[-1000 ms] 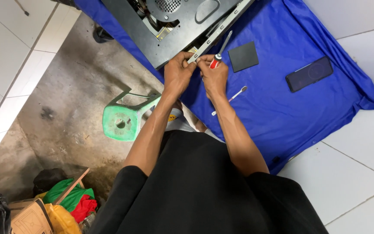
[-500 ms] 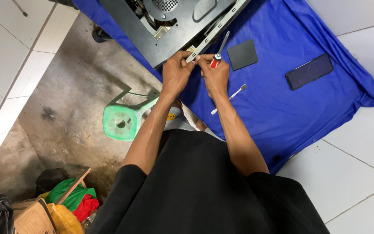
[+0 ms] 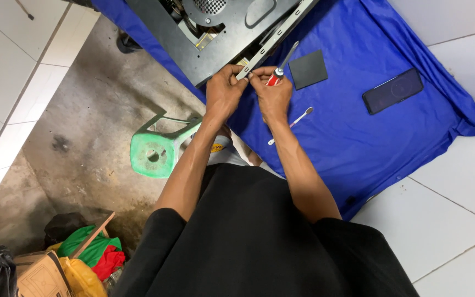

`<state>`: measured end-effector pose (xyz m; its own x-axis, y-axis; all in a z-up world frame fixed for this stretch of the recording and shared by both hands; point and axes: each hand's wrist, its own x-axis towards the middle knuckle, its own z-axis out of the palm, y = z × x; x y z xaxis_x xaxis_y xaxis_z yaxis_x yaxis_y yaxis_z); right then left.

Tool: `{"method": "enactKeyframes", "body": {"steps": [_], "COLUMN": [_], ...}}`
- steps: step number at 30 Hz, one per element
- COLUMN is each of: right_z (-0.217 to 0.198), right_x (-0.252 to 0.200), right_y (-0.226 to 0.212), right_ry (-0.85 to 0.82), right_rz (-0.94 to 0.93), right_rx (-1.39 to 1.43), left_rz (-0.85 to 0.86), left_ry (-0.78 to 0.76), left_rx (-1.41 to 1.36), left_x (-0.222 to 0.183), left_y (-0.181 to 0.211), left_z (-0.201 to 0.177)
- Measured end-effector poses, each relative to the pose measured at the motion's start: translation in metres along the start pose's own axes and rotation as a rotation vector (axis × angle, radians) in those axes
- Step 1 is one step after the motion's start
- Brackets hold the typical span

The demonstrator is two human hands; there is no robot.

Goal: The person is disassembling a computer case by removing screws with a screwdriver and then cleaning the dust from the case vents using a brush.

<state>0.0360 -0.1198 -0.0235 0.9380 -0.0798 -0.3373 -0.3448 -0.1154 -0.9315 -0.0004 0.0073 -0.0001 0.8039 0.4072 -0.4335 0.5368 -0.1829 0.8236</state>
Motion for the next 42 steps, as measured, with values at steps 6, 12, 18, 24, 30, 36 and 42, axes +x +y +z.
{"method": "enactKeyframes", "body": {"steps": [6,12,18,24,30,36,42], "right_z": [-0.025,-0.122,-0.167,-0.134,-0.079,-0.041,-0.036], "right_x": [-0.013,-0.014,-0.022,-0.023,0.002,0.049,0.059], "right_y": [-0.027,0.060,0.072,0.034,-0.018,-0.055,-0.048], "right_ry": [0.123,0.128,0.104,0.076,0.014,-0.121,-0.238], "right_rz": [-0.570,-0.547,-0.369,-0.400,-0.234,-0.129,-0.004], "right_rx": [-0.401,-0.756,-0.877,-0.724,-0.354,-0.134,-0.097], "left_rz": [0.029,0.044,-0.126,-0.046,-0.103,-0.079,0.002], "left_ry": [0.019,0.490,0.231,0.338,0.289,0.228,0.312], "left_rx": [-0.110,0.066,-0.242,-0.015,-0.060,-0.149,0.102], "left_x": [-0.035,-0.006,-0.007,-0.031,-0.039,-0.037,-0.035], "left_y": [0.039,-0.019,0.001,0.013,0.025,0.020,0.022], "left_z": [-0.033,-0.094,-0.074,-0.056,-0.040,-0.032,-0.027]}}
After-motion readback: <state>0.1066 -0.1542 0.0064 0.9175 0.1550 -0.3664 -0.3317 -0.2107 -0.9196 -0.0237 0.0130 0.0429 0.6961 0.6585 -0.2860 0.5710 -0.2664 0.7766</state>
